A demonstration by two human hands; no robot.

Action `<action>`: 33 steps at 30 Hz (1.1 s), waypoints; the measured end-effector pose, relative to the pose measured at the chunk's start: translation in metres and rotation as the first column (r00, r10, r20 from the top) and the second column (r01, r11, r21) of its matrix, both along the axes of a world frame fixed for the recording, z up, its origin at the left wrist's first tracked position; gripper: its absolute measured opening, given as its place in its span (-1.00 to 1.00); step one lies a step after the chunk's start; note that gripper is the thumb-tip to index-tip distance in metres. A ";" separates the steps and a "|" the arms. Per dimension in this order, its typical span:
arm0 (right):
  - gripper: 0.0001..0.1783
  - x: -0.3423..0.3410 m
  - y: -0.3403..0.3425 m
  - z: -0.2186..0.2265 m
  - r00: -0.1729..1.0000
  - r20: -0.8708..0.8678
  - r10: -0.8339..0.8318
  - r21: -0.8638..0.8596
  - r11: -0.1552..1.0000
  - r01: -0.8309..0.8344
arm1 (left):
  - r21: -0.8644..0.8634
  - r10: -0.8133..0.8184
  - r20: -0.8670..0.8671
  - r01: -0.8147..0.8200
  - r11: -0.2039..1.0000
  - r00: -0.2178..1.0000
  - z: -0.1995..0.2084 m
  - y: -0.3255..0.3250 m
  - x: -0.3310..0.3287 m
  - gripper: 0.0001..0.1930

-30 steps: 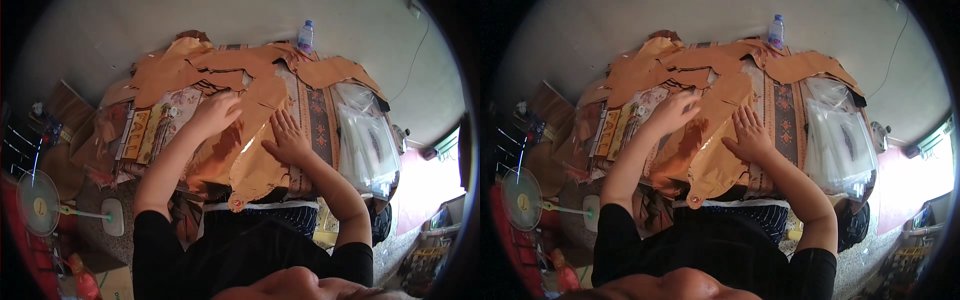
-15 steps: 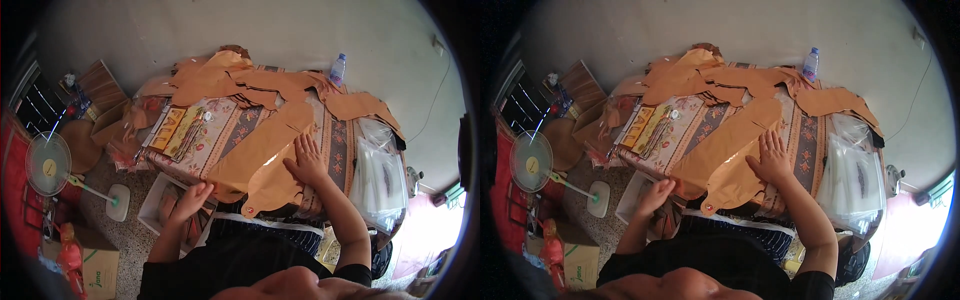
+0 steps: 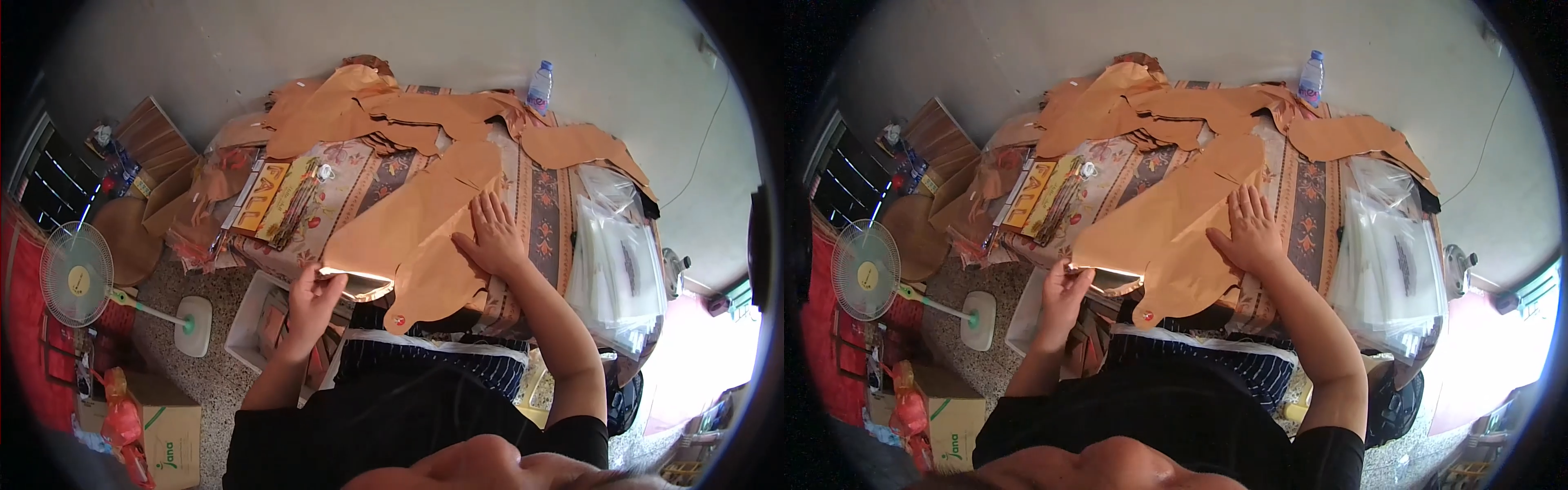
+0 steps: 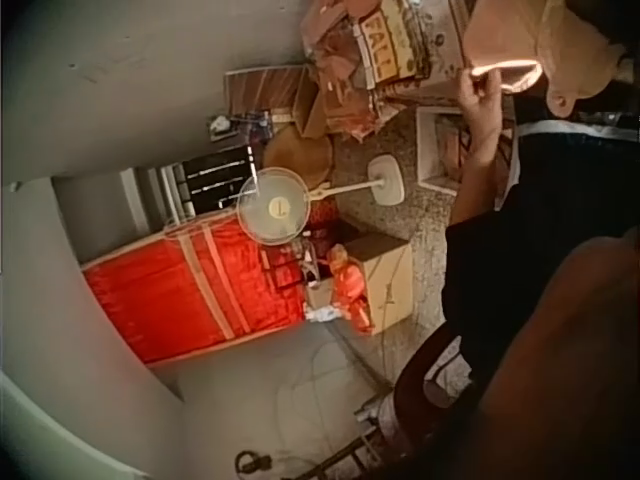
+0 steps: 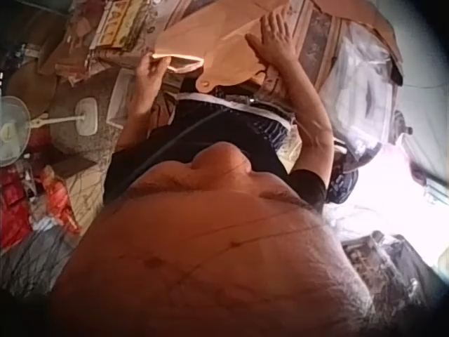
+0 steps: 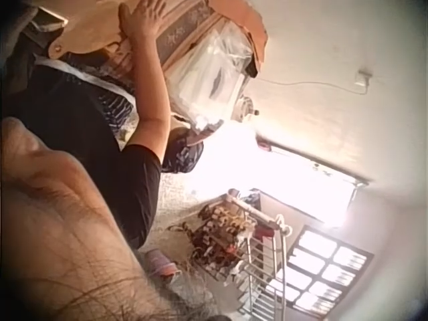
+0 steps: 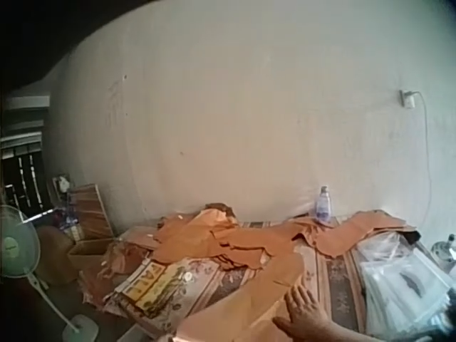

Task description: Folding decorative foil balloons and inserting them into plastic retail sleeves with backing cards.

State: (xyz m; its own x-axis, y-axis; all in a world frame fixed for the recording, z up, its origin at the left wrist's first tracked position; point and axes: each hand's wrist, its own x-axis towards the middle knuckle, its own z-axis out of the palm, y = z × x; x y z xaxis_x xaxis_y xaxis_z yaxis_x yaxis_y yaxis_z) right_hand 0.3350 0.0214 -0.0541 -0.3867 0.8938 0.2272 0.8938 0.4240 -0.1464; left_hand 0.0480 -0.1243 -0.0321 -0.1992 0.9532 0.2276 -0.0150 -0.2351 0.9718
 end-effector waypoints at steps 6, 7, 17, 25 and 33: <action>-0.13 0.002 0.002 -0.008 1.000 -0.006 0.006 0.024 1.000 -0.006 | 0.269 -0.166 -0.580 0.380 0.885 0.798 0.028 0.001 0.051 -0.89; -0.15 0.001 0.003 -0.008 1.000 0.016 0.009 0.020 1.000 -0.009 | 0.309 -0.187 -0.610 0.448 0.839 0.770 0.026 0.004 0.060 -0.89; -0.25 0.002 0.001 -0.011 0.998 0.059 -0.002 0.067 0.998 -0.002 | -0.161 -0.642 -0.422 0.644 0.748 0.641 0.026 0.073 0.067 -0.80; -0.17 0.002 -0.001 -0.004 0.999 0.053 0.000 0.014 1.000 -0.001 | 0.040 -0.171 -0.920 0.520 0.853 0.352 -0.013 0.174 0.052 -0.36; -0.19 0.002 -0.001 -0.007 0.998 0.057 -0.005 0.027 1.000 0.004 | 0.004 -0.107 -0.983 0.593 0.805 0.152 -0.029 0.197 0.060 -0.22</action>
